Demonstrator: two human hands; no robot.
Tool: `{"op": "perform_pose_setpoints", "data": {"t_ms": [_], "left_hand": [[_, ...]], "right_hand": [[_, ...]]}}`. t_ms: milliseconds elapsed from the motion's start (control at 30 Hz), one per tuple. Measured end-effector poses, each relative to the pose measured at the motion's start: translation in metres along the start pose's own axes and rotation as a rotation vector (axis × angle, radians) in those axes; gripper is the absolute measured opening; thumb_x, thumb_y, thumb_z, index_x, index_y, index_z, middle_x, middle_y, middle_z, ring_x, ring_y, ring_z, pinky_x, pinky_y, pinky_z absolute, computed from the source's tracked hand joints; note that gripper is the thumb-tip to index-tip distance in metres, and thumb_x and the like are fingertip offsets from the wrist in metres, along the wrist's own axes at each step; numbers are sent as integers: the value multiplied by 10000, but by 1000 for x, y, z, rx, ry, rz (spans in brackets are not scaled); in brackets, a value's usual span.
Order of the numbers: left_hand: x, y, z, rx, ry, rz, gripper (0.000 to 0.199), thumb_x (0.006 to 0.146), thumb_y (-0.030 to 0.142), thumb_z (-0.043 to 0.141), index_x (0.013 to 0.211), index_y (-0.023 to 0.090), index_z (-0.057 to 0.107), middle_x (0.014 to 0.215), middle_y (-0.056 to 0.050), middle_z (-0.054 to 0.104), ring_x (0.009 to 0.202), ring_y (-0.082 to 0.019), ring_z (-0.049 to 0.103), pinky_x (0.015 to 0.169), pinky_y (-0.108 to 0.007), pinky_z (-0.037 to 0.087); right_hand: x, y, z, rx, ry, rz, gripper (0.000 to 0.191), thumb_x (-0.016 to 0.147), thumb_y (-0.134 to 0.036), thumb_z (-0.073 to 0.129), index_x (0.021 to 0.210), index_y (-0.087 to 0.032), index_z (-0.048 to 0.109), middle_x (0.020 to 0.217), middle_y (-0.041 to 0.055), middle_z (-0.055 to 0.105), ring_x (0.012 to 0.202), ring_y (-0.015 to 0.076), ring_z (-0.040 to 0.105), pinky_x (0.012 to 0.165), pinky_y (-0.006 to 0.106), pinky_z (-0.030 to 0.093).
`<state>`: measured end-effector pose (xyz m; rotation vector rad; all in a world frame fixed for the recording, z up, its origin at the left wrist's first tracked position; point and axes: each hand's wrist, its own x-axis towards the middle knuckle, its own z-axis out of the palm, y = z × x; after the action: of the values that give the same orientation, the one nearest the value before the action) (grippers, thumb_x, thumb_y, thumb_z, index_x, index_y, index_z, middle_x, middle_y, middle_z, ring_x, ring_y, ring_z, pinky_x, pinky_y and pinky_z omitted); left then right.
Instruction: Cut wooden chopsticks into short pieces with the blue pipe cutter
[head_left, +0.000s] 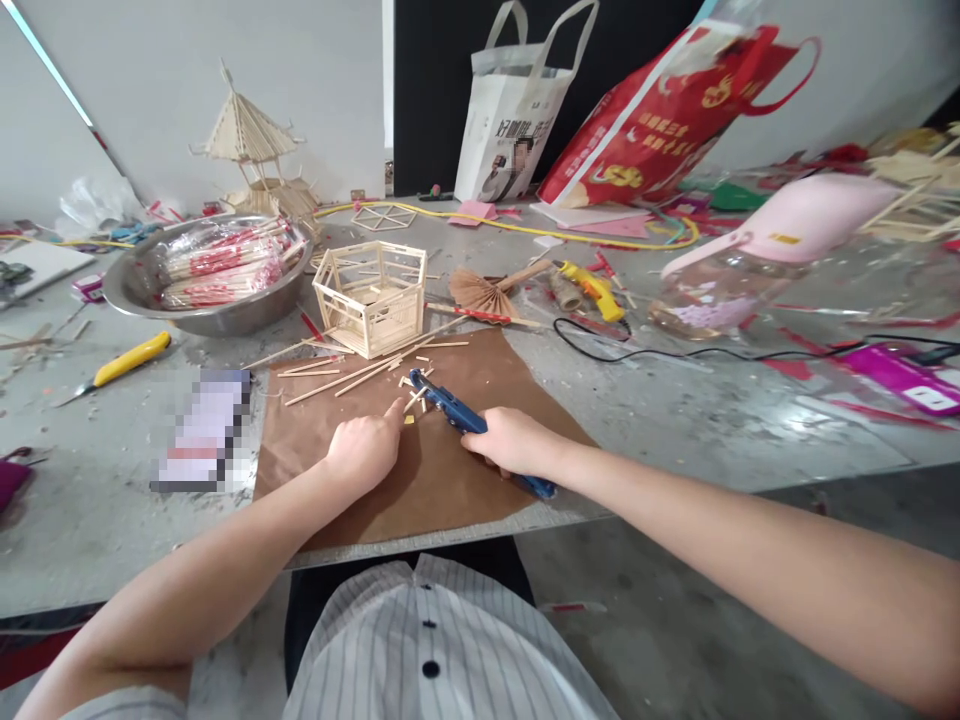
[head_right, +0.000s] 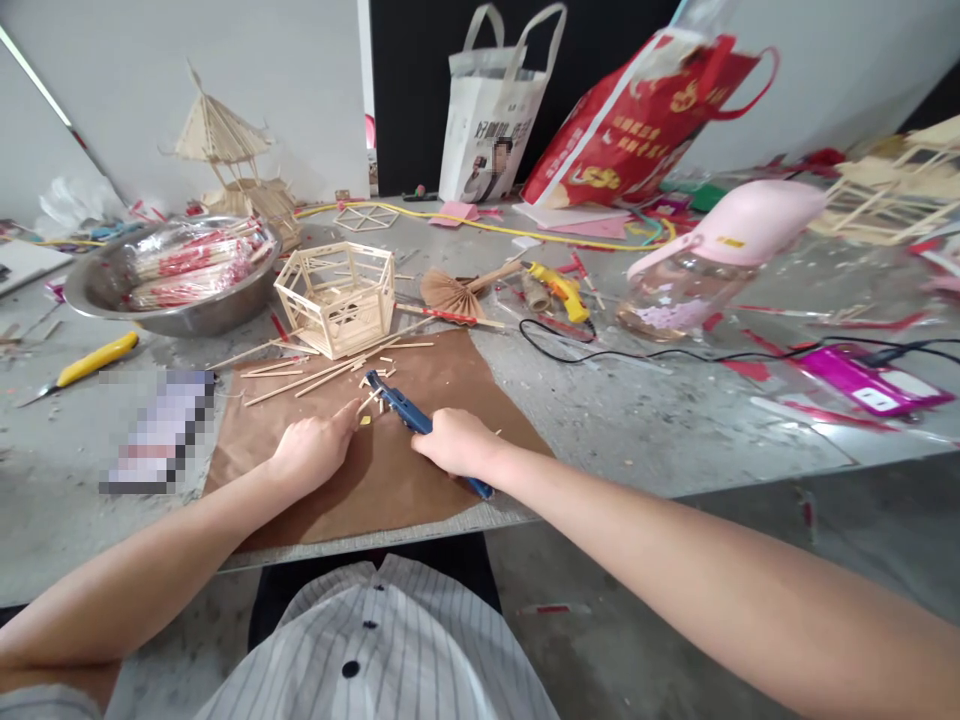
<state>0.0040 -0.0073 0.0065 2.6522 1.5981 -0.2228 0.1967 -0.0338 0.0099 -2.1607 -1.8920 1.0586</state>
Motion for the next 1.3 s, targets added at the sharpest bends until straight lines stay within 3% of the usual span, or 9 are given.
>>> {"op": "perform_pose_setpoints", "data": {"t_ms": [133, 233, 367, 667, 933, 1133, 1200, 1300], "left_hand": [[1, -3, -4, -100, 10, -3, 370, 851, 327, 181, 1145, 213, 375, 836, -65, 624, 778, -200, 590, 679, -314, 420], [1, -6, -7, -157, 9, 49, 336, 850, 302, 196, 1034, 186, 452, 839, -68, 622, 784, -194, 586, 674, -289, 413], [2, -10, -9, -218, 14, 113, 337, 850, 312, 210, 1025, 211, 480, 803, -61, 626, 734, -183, 587, 635, -263, 404], [4, -10, -7, -243, 33, 101, 337, 843, 292, 217, 962, 181, 512, 775, -74, 625, 696, -189, 585, 616, -272, 412], [4, -8, -7, -268, 24, 69, 333, 844, 254, 235, 1113, 176, 416, 888, -73, 616, 820, -175, 578, 708, -265, 411], [4, -12, -8, -164, -16, 20, 305, 833, 316, 257, 938, 187, 513, 836, -72, 614, 784, -188, 575, 678, -279, 416], [5, -14, -9, -150, 2, -8, 332, 829, 364, 257, 908, 199, 534, 832, -64, 615, 782, -189, 572, 669, -278, 415], [7, -18, -10, -151, 45, -34, 383, 820, 428, 246, 862, 209, 557, 828, -53, 616, 764, -180, 568, 658, -266, 409]], "right_hand": [[-1, 4, -13, 416, -266, 95, 173, 696, -304, 459, 659, -139, 491, 590, 41, 589, 417, 96, 519, 414, 194, 369], [-3, 4, -19, 525, -323, 127, 145, 684, -285, 481, 680, -140, 480, 591, 32, 582, 426, 86, 512, 415, 185, 367], [-8, -1, -20, 519, -306, 139, 127, 664, -262, 499, 672, -136, 484, 625, 37, 588, 448, 82, 513, 412, 179, 360], [-12, -7, -17, 487, -287, 94, 114, 651, -235, 480, 636, -122, 480, 630, 54, 576, 437, 89, 502, 365, 178, 329], [-11, -6, -18, 486, -305, 108, 102, 647, -237, 476, 649, -135, 480, 641, 40, 584, 452, 82, 508, 382, 173, 345], [-14, -6, -29, 406, -292, 90, 131, 652, -265, 469, 663, -138, 498, 629, 35, 582, 472, 90, 516, 394, 177, 337], [-11, -3, -37, 264, -219, 47, 161, 665, -291, 454, 661, -140, 509, 596, 31, 571, 488, 108, 520, 415, 194, 342], [-2, 6, -49, -120, 14, 33, 238, 682, -348, 444, 749, -143, 544, 645, 56, 586, 561, 160, 546, 480, 239, 359]]}}
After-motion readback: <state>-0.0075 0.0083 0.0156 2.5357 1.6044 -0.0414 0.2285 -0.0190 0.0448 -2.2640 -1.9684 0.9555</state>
